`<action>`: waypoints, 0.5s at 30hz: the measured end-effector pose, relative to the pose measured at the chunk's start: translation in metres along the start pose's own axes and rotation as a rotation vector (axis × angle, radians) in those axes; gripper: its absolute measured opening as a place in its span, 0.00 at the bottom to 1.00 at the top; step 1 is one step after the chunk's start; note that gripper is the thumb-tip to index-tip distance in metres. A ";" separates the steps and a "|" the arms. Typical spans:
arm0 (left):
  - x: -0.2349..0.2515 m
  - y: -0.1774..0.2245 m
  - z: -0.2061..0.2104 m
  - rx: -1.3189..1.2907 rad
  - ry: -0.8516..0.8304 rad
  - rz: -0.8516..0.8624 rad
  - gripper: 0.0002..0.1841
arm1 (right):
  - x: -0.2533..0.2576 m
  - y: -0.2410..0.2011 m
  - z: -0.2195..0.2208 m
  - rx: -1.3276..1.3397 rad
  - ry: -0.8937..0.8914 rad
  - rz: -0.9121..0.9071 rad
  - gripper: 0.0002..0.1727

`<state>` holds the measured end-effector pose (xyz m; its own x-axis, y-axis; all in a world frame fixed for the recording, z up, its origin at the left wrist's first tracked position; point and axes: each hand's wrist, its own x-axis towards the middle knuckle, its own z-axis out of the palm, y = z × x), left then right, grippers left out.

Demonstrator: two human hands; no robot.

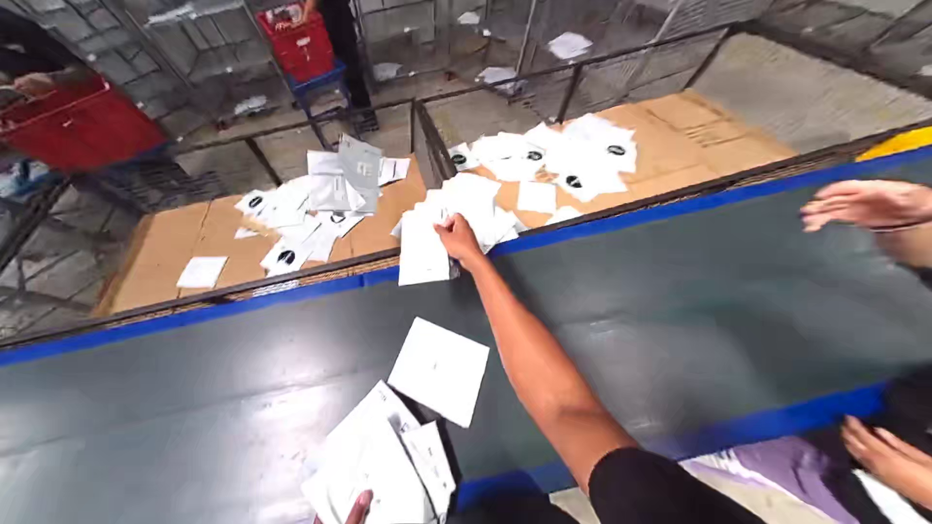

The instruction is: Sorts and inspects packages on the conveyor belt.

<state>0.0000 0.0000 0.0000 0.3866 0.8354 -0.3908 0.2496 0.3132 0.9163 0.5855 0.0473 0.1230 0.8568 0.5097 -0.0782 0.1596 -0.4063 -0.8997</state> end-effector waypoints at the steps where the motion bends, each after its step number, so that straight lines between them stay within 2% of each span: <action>1: 0.011 0.005 -0.021 -0.020 0.017 0.014 0.31 | -0.015 -0.005 0.022 0.033 0.011 0.003 0.25; 6: 0.044 0.022 -0.101 -0.064 0.070 -0.030 0.32 | -0.166 0.028 0.122 0.169 -0.126 0.163 0.23; 10: 0.079 0.026 -0.134 -0.137 0.037 -0.018 0.30 | -0.250 0.058 0.152 0.377 -0.059 0.357 0.17; 12: 0.093 0.024 -0.145 -0.172 0.038 -0.034 0.28 | -0.249 0.051 0.155 0.344 -0.039 0.346 0.16; 14: 0.105 0.026 -0.155 -0.202 0.039 -0.042 0.28 | -0.217 0.024 0.161 0.388 -0.037 0.270 0.16; 15: 0.108 0.026 -0.158 -0.211 0.040 -0.047 0.28 | -0.194 0.004 0.162 0.490 -0.033 0.233 0.18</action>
<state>-0.0920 0.1695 -0.0041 0.3422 0.8335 -0.4337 0.0739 0.4363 0.8968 0.3404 0.0692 0.0647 0.8250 0.4755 -0.3055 -0.2863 -0.1145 -0.9513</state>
